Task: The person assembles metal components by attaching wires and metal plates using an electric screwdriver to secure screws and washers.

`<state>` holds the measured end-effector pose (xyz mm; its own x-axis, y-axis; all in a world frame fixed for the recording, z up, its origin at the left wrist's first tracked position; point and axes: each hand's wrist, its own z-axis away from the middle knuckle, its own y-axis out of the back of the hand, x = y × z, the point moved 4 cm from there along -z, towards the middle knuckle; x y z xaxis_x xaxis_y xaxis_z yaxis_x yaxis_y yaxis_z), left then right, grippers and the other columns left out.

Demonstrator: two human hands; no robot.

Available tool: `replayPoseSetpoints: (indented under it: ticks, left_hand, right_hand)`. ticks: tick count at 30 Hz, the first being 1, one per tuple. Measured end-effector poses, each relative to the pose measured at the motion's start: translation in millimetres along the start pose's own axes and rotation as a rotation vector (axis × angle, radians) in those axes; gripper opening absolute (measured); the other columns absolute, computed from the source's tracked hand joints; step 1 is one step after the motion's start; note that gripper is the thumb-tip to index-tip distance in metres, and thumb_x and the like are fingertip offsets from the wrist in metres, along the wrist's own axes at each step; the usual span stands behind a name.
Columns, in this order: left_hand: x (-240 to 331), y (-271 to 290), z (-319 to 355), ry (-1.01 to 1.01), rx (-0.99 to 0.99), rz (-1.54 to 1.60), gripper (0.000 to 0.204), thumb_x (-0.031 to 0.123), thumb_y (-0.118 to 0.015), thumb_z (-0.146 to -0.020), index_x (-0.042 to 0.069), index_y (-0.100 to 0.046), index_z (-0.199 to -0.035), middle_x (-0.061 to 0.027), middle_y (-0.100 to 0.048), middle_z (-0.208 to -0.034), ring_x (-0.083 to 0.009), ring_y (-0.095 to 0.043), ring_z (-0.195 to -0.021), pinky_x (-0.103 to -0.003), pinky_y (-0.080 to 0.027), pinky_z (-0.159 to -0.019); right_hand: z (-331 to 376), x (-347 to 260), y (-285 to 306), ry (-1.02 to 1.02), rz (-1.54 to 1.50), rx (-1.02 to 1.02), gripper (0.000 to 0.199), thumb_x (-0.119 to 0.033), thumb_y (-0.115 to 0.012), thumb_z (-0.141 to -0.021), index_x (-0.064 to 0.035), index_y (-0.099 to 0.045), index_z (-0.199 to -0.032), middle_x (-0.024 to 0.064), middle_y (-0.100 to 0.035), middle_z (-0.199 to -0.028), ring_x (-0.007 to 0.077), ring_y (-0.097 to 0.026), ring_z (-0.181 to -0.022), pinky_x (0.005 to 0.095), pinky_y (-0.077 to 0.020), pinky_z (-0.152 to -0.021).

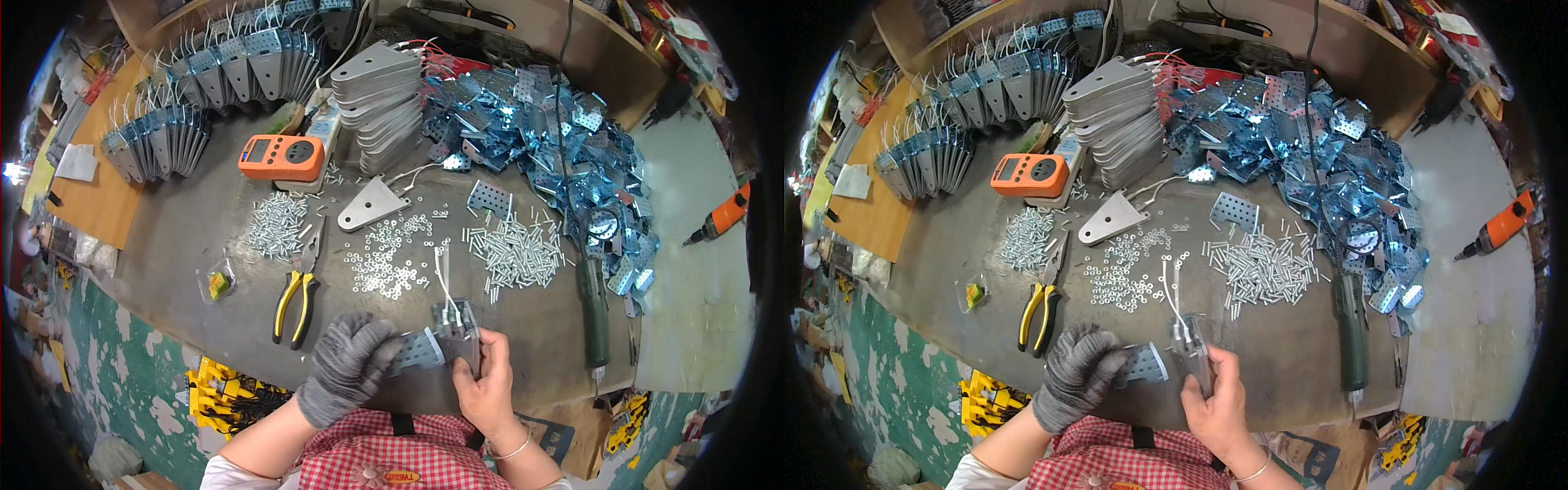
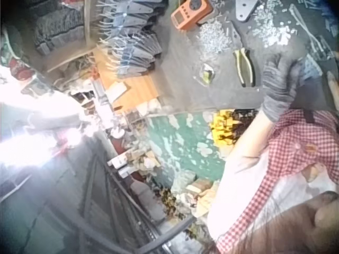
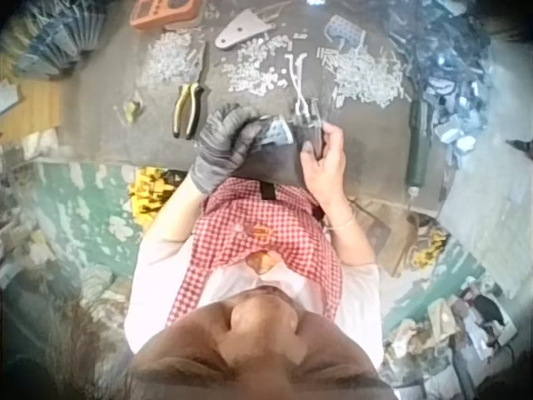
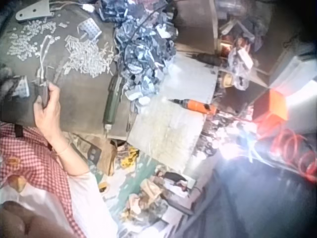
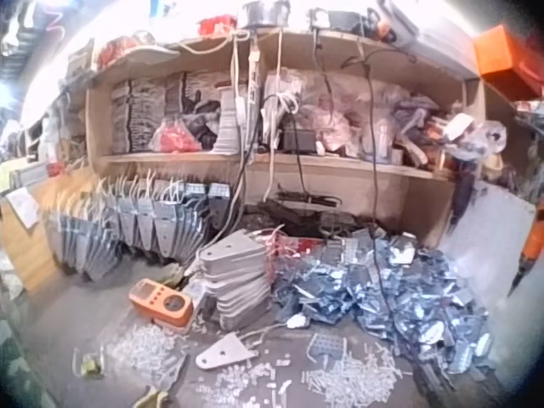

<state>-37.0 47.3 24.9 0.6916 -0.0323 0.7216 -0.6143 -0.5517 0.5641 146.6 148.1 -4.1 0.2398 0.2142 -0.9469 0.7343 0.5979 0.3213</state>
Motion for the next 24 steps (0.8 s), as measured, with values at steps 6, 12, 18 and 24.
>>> replayPoseSetpoints:
  ticks: [6,12,18,24]
  left_hand:
    - [15.3,-22.3,-14.9,-0.120,0.061,-0.018,0.024,0.006,-0.072,-0.083,0.002,-0.063,-0.106,-0.0145,-0.059,-0.079,-0.0338,-0.057,-0.074,-0.044,-0.047,-0.067]
    - [16.6,-27.6,-15.2,-0.083,0.076,-0.066,0.025,0.006,-0.072,-0.083,0.001,-0.063,-0.105,-0.0147,-0.060,-0.080,-0.0341,-0.059,-0.074,-0.045,-0.048,-0.068]
    - [9.8,-22.1,-17.4,-0.073,0.053,-0.161,0.024,0.006,-0.070,-0.082,0.002,-0.064,-0.106,-0.0140,-0.060,-0.082,-0.0337,-0.058,-0.075,-0.044,-0.048,-0.068]
    - [14.3,-20.4,-18.1,-0.125,0.007,-0.230,0.026,0.005,-0.069,-0.080,0.003,-0.065,-0.107,-0.0142,-0.060,-0.085,-0.0335,-0.058,-0.076,-0.044,-0.048,-0.068]
  right_hand:
    - [8.2,-9.5,-13.8,-0.341,-0.777,-0.053,0.045,0.011,-0.055,-0.090,0.0024,-0.037,-0.131,0.0147,-0.058,-0.124,0.0174,-0.056,-0.114,0.0319,-0.0440,-0.099]
    - [8.9,-12.3,-14.5,-0.308,-0.776,-0.049,0.044,0.011,-0.054,-0.091,0.0020,-0.038,-0.131,0.0142,-0.058,-0.124,0.0169,-0.056,-0.114,0.0323,-0.0443,-0.098]
    - [11.4,-9.9,-17.7,-0.437,-0.914,-0.156,0.044,0.010,-0.055,-0.090,0.0020,-0.039,-0.130,0.0146,-0.059,-0.124,0.0175,-0.058,-0.111,0.0338,-0.0477,-0.096]
    - [9.4,-4.6,-15.1,-0.443,-0.999,-0.139,0.044,0.009,-0.054,-0.089,0.0022,-0.040,-0.130,0.0158,-0.060,-0.123,0.0202,-0.060,-0.110,0.0357,-0.0487,-0.097]
